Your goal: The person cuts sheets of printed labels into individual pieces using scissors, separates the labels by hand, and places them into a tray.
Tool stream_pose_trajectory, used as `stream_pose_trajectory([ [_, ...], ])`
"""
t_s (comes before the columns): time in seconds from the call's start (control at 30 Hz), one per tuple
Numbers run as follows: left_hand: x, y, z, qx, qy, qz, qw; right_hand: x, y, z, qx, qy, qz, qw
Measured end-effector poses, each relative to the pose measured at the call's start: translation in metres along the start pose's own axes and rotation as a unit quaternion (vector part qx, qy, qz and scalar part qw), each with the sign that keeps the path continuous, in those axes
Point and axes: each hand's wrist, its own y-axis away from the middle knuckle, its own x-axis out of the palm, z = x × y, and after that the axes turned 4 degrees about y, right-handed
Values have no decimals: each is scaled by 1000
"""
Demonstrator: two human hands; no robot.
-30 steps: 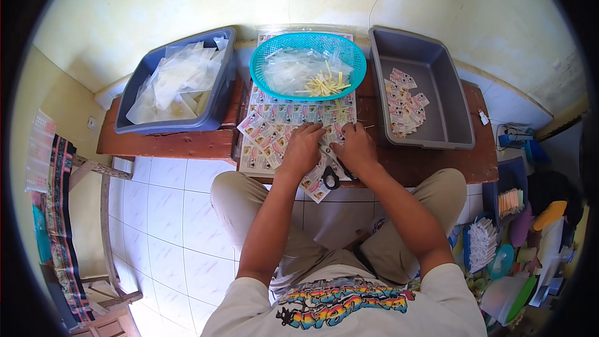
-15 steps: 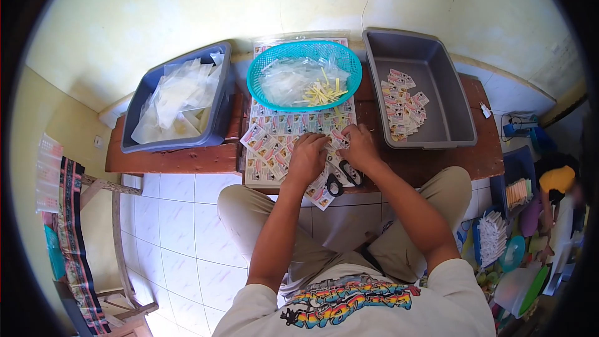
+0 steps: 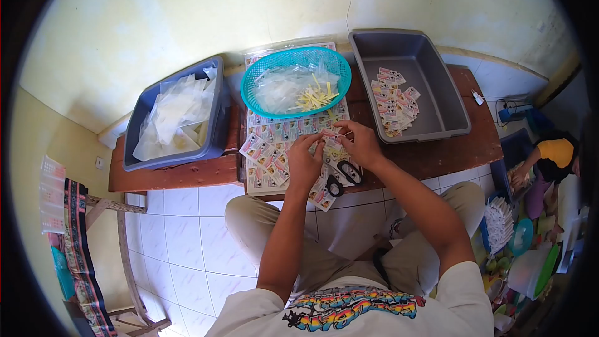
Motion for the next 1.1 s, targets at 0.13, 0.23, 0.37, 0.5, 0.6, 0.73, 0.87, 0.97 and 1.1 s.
stream_pose_trajectory([
  [0.13, -2, 0, -12, -73, 78, -59, 993, -7, -4, -6, 77, -48, 40, 995],
  [0.23, -4, 7, -12, -89, 81, -69, 990, -8, -1, -9, 113, -115, 84, 983],
  [0.37, -17, 8, -14, -92, 91, -65, 990, -8, -9, 8, 146, -209, 112, 960],
  [0.5, -36, 6, -18, -92, 68, -53, 992, -12, -13, 18, 125, -203, 116, 964],
  [0.6, -62, -6, -52, -45, 38, 24, 998, -5, -15, 22, 113, -248, 114, 956],
  [0.73, -68, -9, -70, -10, -78, 22, 997, -8, -17, 24, 129, -272, 140, 943],
  [0.87, -65, -3, -76, 41, -131, 27, 990, -14, -16, 22, 150, -317, 125, 928],
  [0.97, -57, 8, -74, 11, -139, 33, 990, -19, -10, 17, 168, -330, 111, 922],
  [1.1, -49, 20, -90, 10, -140, 9, 990, -19, -2, 21, 155, -344, 109, 920],
])
